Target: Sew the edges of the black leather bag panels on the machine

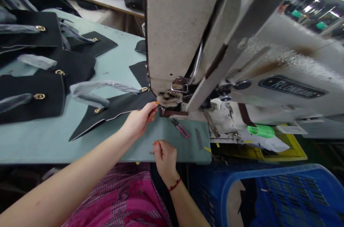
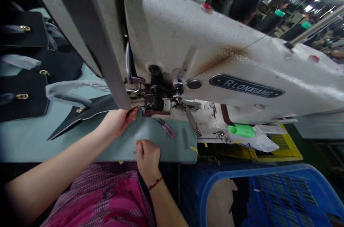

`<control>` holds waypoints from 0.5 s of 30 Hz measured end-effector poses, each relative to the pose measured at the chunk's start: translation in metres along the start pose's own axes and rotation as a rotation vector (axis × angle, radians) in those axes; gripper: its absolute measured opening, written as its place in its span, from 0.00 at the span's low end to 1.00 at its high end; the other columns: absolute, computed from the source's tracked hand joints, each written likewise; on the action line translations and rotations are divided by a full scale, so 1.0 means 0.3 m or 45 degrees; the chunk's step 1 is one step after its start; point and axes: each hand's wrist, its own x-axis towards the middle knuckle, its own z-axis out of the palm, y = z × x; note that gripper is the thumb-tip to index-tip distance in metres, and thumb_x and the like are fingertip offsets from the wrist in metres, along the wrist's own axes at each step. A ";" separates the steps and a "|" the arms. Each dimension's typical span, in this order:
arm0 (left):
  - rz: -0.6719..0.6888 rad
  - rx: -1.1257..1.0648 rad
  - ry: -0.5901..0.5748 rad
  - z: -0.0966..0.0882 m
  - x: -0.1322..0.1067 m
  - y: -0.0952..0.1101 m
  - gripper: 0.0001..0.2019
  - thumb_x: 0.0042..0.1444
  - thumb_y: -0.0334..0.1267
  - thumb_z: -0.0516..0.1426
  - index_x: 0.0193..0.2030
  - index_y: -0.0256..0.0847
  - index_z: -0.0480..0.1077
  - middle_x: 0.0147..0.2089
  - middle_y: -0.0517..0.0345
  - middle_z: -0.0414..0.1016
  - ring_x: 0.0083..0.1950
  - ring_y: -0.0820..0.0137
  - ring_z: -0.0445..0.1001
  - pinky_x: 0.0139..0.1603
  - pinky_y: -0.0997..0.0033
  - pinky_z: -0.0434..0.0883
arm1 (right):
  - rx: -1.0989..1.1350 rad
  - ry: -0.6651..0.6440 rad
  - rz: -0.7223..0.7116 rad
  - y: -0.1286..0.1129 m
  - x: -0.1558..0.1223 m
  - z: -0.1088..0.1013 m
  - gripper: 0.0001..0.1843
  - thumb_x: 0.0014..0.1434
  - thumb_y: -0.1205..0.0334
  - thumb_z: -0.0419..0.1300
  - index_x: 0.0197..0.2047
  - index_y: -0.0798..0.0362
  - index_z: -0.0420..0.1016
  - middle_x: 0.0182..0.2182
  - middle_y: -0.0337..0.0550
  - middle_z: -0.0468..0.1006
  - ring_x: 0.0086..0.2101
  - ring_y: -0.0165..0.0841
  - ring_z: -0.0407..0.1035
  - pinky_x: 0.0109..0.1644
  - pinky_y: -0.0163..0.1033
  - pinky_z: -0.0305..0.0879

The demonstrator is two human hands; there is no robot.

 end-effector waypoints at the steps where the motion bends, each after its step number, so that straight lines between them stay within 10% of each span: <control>1: 0.001 -0.028 0.035 0.009 -0.008 -0.005 0.16 0.44 0.39 0.64 0.15 0.39 0.63 0.16 0.65 0.58 0.19 0.79 0.54 0.21 0.76 0.54 | 0.017 -0.001 0.005 0.000 0.000 -0.001 0.19 0.70 0.62 0.47 0.31 0.55 0.72 0.24 0.42 0.76 0.26 0.28 0.72 0.32 0.30 0.59; 15: 0.112 -0.043 0.533 0.158 -0.139 -0.162 0.19 0.55 0.56 0.60 0.28 0.40 0.70 0.24 0.62 0.67 0.26 0.74 0.64 0.26 0.74 0.59 | 0.309 0.113 0.173 -0.005 0.020 -0.017 0.13 0.60 0.60 0.52 0.25 0.54 0.67 0.22 0.41 0.72 0.24 0.30 0.62 0.27 0.33 0.55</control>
